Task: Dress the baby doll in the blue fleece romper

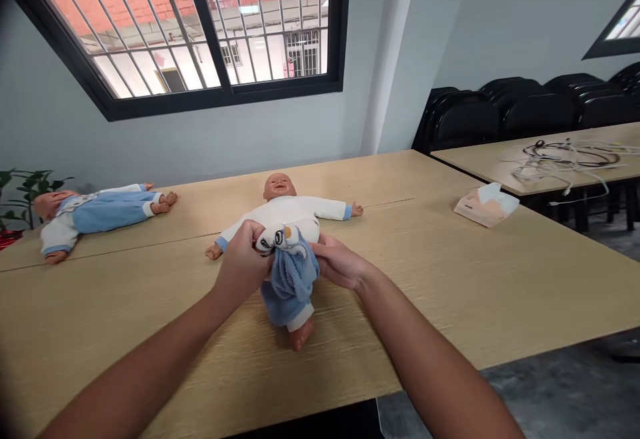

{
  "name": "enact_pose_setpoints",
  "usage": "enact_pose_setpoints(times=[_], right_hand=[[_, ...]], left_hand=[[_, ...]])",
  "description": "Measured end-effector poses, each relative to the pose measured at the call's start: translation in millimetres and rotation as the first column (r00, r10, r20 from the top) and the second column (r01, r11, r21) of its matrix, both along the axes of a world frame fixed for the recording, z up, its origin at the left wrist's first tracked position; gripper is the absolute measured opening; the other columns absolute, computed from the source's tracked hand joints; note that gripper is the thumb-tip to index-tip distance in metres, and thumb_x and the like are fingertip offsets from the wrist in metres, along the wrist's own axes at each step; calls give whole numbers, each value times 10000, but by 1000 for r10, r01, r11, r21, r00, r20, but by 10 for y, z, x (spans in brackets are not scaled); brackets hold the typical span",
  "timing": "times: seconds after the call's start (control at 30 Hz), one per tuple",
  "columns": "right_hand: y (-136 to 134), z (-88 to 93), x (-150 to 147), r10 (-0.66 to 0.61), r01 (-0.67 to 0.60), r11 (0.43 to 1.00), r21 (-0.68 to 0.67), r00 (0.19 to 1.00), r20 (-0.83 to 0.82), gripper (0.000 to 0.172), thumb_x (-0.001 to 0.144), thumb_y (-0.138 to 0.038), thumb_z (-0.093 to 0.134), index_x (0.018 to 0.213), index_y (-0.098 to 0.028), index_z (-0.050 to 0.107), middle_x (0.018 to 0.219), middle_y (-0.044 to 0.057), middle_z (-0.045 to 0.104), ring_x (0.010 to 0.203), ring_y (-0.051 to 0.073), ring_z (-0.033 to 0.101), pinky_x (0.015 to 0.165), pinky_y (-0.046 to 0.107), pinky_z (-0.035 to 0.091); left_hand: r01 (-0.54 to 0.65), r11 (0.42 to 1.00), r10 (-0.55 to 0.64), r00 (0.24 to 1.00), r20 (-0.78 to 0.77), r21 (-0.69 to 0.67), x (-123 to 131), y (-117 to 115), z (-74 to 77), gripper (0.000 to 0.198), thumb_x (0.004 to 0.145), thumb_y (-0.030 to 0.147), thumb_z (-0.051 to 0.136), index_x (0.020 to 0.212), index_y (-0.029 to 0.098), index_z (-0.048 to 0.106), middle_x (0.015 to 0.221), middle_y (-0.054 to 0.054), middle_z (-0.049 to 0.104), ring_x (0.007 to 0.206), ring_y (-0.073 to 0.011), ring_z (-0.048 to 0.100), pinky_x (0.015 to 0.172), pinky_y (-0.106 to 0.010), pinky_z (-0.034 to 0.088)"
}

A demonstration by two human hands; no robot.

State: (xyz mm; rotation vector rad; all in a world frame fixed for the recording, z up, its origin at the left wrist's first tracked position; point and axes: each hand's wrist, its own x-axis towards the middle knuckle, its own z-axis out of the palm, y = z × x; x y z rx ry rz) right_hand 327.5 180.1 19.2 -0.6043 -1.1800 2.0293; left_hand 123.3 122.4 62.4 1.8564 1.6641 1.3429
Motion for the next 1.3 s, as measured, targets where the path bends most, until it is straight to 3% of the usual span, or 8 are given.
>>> enact_pose_setpoints(times=[0.13,0.23,0.37,0.5,0.77,0.97,1.1,1.3], right_hand=[[35,-21,-102,-186,185,982,25,982,13,487,848,-285,821,1298,-230,644,1287,85,729,1132,221,701,976,338,571],[64,-14,-158,-319,316,946,69,948,22,490,787,-256,854,1242,-225,676,1271,73,737,1141,240,694,1013,375,557],[71,2,-197,-413,408,904,132,910,17,441,763,-287,850,1173,-222,703,1228,56,755,1140,250,690,1051,418,533],[52,31,-211,-419,415,899,137,908,-1,492,764,-350,842,1216,-234,683,1207,61,762,1174,271,680,1059,467,530],[1,39,-241,-481,478,874,88,877,16,600,694,-288,901,1243,-257,660,1207,50,764,1118,265,711,969,420,594],[-26,62,-221,-416,416,909,34,909,-5,460,731,-290,895,1153,-248,718,1222,45,766,1092,239,729,943,330,604],[-20,26,-199,-361,361,932,37,932,6,455,785,-324,869,1205,-259,708,1250,41,757,1106,223,722,959,314,598],[-3,41,-90,-226,219,971,99,972,64,390,923,-489,707,1239,-259,704,1275,56,747,1136,237,715,954,339,602]], left_hand=[[63,998,-62,984,166,-3,-8,26,-14,328,710,158,679,799,243,374,711,78,458,611,-107,434,570,-227,350],[157,987,-164,955,247,47,-8,31,-48,360,715,155,697,770,245,352,731,63,501,697,-126,538,641,-240,442],[350,922,-357,934,12,166,-35,39,-76,195,743,89,658,765,224,519,903,-10,696,924,-193,662,847,-332,512],[444,867,-411,894,-179,225,-54,30,-85,89,868,161,656,906,241,659,1112,-58,771,1074,-238,701,992,-411,519],[472,846,-379,860,-341,248,-6,29,-166,213,938,268,628,1141,251,689,1373,-81,688,1265,-261,646,1115,-440,496],[472,843,-375,860,-346,260,-106,186,-310,619,912,431,707,1444,204,487,1419,-142,640,1302,-294,616,1098,-456,504],[428,842,-300,878,-374,329,-107,234,-372,556,905,411,716,1384,208,518,1344,-137,664,1267,-294,617,1081,-453,503],[323,759,-52,896,-441,565,-27,138,-389,418,832,314,743,1205,195,597,1127,-125,640,1065,-280,616,947,-441,521]])
